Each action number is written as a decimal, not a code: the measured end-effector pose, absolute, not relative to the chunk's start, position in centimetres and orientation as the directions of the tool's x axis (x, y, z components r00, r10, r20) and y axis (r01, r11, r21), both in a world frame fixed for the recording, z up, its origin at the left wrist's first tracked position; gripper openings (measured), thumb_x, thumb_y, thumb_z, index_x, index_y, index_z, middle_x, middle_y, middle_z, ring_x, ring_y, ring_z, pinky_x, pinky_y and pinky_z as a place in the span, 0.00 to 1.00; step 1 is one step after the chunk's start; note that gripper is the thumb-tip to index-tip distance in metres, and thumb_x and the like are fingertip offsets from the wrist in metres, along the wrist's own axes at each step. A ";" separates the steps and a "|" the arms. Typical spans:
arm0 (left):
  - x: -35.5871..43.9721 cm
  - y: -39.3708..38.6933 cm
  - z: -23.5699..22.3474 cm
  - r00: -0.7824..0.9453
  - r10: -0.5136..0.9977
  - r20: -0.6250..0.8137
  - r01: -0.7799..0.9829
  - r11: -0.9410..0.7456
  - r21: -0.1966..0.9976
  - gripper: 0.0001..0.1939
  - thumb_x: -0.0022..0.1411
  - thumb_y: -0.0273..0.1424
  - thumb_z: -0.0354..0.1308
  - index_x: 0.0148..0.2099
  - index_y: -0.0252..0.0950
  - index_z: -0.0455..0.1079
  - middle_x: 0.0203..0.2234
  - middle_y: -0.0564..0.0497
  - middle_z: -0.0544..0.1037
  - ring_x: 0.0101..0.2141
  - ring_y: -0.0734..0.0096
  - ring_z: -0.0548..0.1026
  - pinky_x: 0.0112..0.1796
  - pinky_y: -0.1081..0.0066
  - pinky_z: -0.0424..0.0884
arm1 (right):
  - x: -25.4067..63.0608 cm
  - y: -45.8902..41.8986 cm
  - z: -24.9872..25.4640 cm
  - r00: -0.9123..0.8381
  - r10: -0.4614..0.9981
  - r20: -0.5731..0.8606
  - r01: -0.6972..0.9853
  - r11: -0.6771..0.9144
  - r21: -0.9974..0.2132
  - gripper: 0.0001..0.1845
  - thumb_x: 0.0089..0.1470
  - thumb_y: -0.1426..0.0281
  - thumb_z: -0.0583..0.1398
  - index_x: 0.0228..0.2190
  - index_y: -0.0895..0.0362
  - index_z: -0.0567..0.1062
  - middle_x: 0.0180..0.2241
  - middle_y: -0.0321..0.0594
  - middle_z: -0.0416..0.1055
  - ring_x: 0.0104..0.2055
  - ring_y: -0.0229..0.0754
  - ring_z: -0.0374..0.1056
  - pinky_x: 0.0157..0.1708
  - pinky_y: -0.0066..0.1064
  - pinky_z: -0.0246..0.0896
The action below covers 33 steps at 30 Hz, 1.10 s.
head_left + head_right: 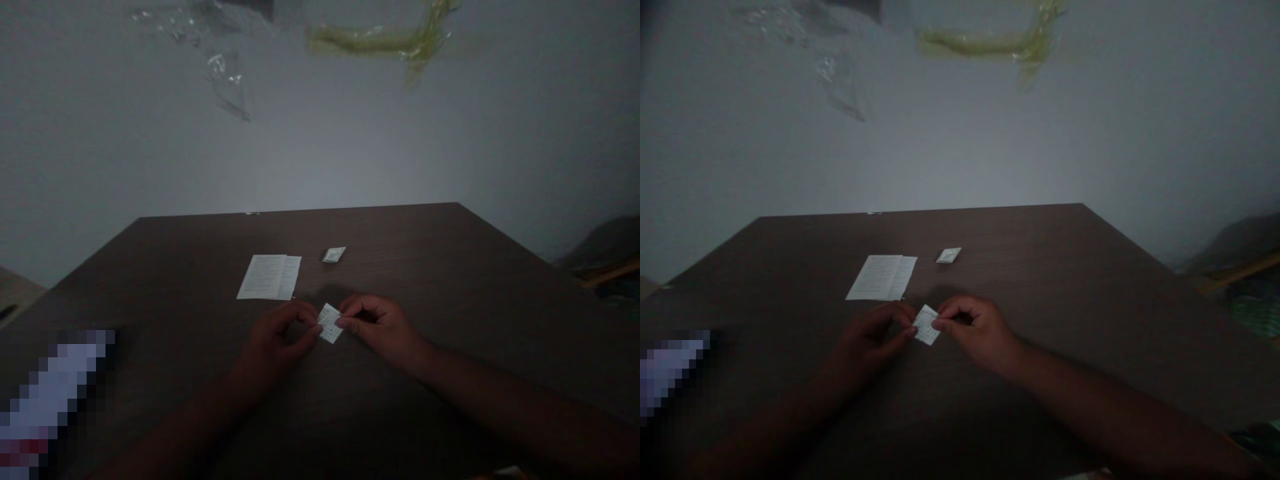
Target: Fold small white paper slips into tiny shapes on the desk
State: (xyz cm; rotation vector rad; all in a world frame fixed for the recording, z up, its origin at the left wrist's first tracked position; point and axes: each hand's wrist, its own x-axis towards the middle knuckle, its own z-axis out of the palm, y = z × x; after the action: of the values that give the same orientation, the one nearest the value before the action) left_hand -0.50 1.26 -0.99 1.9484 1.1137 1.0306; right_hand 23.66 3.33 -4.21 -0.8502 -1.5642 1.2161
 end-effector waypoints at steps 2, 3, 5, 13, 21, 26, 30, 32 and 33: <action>-0.3 1.2 -1.1 0.332 0.887 0.321 0.371 -0.436 0.820 0.06 0.70 0.34 0.64 0.37 0.41 0.76 0.39 0.49 0.86 0.41 0.62 0.84 0.48 0.60 0.80 | 23.7 3.1 -4.2 -0.315 0.906 0.284 -0.032 0.289 -0.957 0.18 0.60 0.52 0.75 0.31 0.52 0.82 0.37 0.40 0.84 0.40 0.45 0.80 0.43 0.39 0.76; -0.3 1.2 -1.1 0.334 0.885 0.326 0.372 -0.441 0.817 0.06 0.70 0.34 0.64 0.37 0.41 0.76 0.39 0.49 0.86 0.41 0.62 0.84 0.48 0.60 0.80 | 23.7 3.0 -4.2 -0.320 0.902 0.291 -0.035 0.296 -0.955 0.17 0.61 0.53 0.75 0.31 0.52 0.82 0.36 0.40 0.84 0.40 0.44 0.80 0.43 0.38 0.75; -0.2 1.2 -1.1 0.331 0.885 0.327 0.381 -0.442 0.812 0.07 0.71 0.34 0.64 0.37 0.41 0.77 0.39 0.49 0.87 0.40 0.62 0.84 0.46 0.61 0.80 | 23.7 2.8 -4.1 -0.328 0.896 0.299 -0.044 0.302 -0.952 0.16 0.62 0.56 0.74 0.31 0.52 0.82 0.36 0.40 0.83 0.39 0.43 0.79 0.42 0.37 0.75; 0.2 0.7 -0.6 0.273 0.919 0.285 0.449 -0.383 0.807 0.09 0.70 0.35 0.65 0.35 0.41 0.75 0.35 0.51 0.86 0.36 0.62 0.83 0.43 0.63 0.80 | 23.3 2.3 -4.0 -0.309 0.910 0.276 -0.097 0.259 -0.961 0.14 0.61 0.59 0.75 0.31 0.52 0.80 0.39 0.39 0.82 0.41 0.43 0.78 0.46 0.38 0.75; 0.4 0.1 -0.7 0.219 0.944 0.245 0.464 -0.322 0.825 0.10 0.68 0.36 0.66 0.33 0.41 0.75 0.30 0.53 0.84 0.32 0.64 0.81 0.37 0.66 0.76 | 22.9 1.8 -4.1 -0.283 0.938 0.199 -0.094 0.179 -0.979 0.17 0.60 0.57 0.75 0.32 0.52 0.77 0.37 0.38 0.81 0.40 0.43 0.78 0.44 0.38 0.76; 0.6 -0.1 -0.5 0.200 0.962 0.184 0.449 -0.257 0.856 0.10 0.66 0.35 0.65 0.32 0.41 0.74 0.31 0.53 0.84 0.33 0.64 0.81 0.37 0.66 0.74 | 22.8 1.6 -3.6 -0.272 0.945 0.183 -0.080 0.167 -0.983 0.19 0.59 0.56 0.75 0.31 0.52 0.76 0.36 0.38 0.80 0.40 0.44 0.77 0.42 0.38 0.75; 0.6 0.2 -0.9 0.152 0.985 0.077 0.397 -0.132 0.908 0.10 0.62 0.40 0.69 0.34 0.41 0.75 0.31 0.52 0.84 0.33 0.62 0.80 0.36 0.66 0.73 | 22.9 1.7 -3.5 -0.271 0.950 0.157 -0.084 0.140 -0.987 0.18 0.58 0.56 0.76 0.32 0.51 0.75 0.36 0.38 0.79 0.39 0.45 0.76 0.41 0.38 0.74; 0.5 0.5 -1.2 0.132 0.991 0.031 0.358 -0.077 0.930 0.11 0.60 0.41 0.70 0.35 0.41 0.75 0.31 0.52 0.83 0.34 0.61 0.80 0.36 0.65 0.73 | 22.9 2.0 -3.6 -0.249 0.958 0.141 -0.086 0.123 -0.989 0.18 0.57 0.58 0.76 0.31 0.51 0.75 0.35 0.37 0.79 0.38 0.44 0.75 0.40 0.37 0.73; 0.4 0.6 -1.3 0.125 0.992 0.016 0.336 -0.058 0.940 0.11 0.59 0.41 0.71 0.35 0.41 0.75 0.31 0.52 0.83 0.35 0.61 0.80 0.37 0.64 0.74 | 22.9 2.1 -3.8 -0.238 0.962 0.133 -0.087 0.116 -0.989 0.17 0.56 0.59 0.76 0.31 0.51 0.75 0.35 0.37 0.79 0.37 0.43 0.74 0.39 0.37 0.72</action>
State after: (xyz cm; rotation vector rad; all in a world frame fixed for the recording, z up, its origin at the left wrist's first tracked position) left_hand 0.39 0.62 -1.31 1.5427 1.3443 0.9616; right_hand 22.91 2.10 -3.76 -0.9358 -1.3879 1.3226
